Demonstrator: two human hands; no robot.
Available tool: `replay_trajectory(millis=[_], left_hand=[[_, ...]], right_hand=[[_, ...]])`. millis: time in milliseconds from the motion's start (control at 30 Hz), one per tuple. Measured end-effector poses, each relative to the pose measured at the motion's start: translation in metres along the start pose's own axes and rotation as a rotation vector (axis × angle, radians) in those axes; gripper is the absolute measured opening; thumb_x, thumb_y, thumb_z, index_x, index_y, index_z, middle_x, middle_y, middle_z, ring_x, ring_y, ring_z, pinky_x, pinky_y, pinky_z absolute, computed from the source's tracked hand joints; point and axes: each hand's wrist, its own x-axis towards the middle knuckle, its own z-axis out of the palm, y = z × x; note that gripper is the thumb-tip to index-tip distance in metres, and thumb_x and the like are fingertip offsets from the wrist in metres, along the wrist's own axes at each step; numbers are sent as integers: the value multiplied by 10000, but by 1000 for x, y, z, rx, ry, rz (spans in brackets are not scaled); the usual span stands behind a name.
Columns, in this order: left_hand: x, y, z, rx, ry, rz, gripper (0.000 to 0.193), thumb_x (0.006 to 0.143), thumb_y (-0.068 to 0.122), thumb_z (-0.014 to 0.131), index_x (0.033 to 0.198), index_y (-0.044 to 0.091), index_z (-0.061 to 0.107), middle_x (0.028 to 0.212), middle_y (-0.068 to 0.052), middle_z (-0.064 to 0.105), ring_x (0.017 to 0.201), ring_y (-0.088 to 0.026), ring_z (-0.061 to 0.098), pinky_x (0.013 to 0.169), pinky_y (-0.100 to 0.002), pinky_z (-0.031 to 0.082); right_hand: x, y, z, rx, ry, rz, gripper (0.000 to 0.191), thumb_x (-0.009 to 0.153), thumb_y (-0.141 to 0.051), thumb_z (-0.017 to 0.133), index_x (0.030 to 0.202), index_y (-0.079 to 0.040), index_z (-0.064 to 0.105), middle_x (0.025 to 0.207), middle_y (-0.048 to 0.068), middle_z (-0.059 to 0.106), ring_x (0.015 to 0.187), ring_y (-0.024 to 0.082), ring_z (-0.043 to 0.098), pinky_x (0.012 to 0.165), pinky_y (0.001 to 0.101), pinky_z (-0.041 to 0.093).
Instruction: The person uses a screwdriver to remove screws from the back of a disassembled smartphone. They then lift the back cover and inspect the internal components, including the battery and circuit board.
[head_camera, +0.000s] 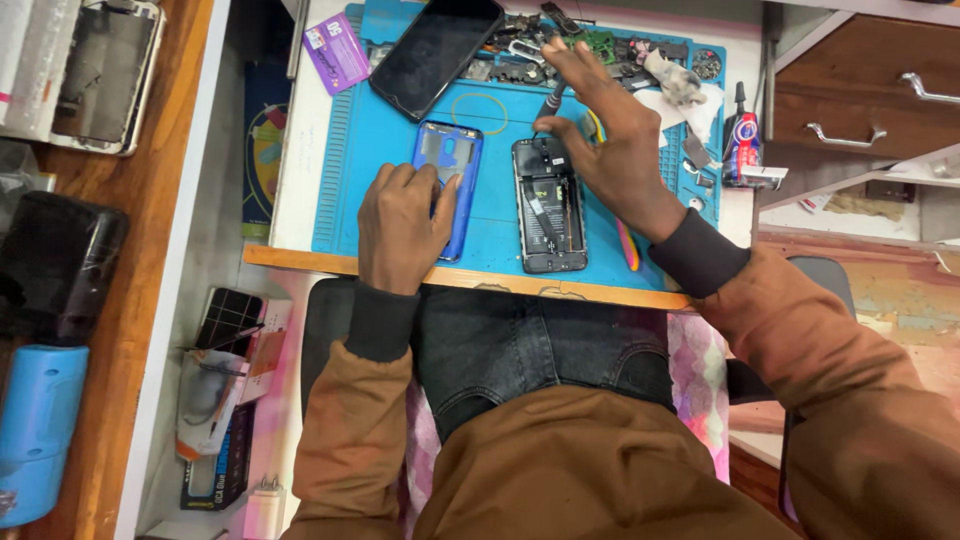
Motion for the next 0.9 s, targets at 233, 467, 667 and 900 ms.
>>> replay_trajectory(millis=[233, 467, 667, 900], left_hand=[[-1, 0, 0, -19, 23, 40, 207, 952, 152, 736, 832, -6, 676, 797, -153, 620, 795, -343, 597, 700, -467, 500], [7, 7, 0, -31, 7, 64, 179, 946, 141, 736, 850, -2, 692, 807, -158, 618, 815, -361, 592, 719, -482, 499], [33, 25, 16, -94, -107, 148, 198, 910, 166, 751, 995, -6, 701, 968, -168, 641, 967, -370, 589, 820, -477, 507], [55, 42, 52, -43, -182, 156, 268, 852, 171, 763, 1025, -24, 701, 1025, -160, 655, 997, -357, 587, 824, -471, 506]], right_hand=[[-5, -8, 4, 3, -15, 23, 627, 967, 231, 558, 1492, -113, 569, 1521, 139, 599, 1501, 339, 502, 1145, 428, 536], [-5, -7, 7, 42, -15, 64, 720, 871, 251, 503, 1493, -107, 551, 1556, 137, 552, 1493, 367, 464, 1077, 366, 591], [-5, -9, 11, -22, 15, 11, 675, 860, 135, 708, 1473, -103, 557, 1529, 116, 559, 1460, 344, 509, 1103, 425, 528], [-9, -10, 12, -37, 6, 27, 682, 854, 156, 687, 1470, -117, 580, 1522, 102, 576, 1454, 318, 538, 1120, 423, 538]])
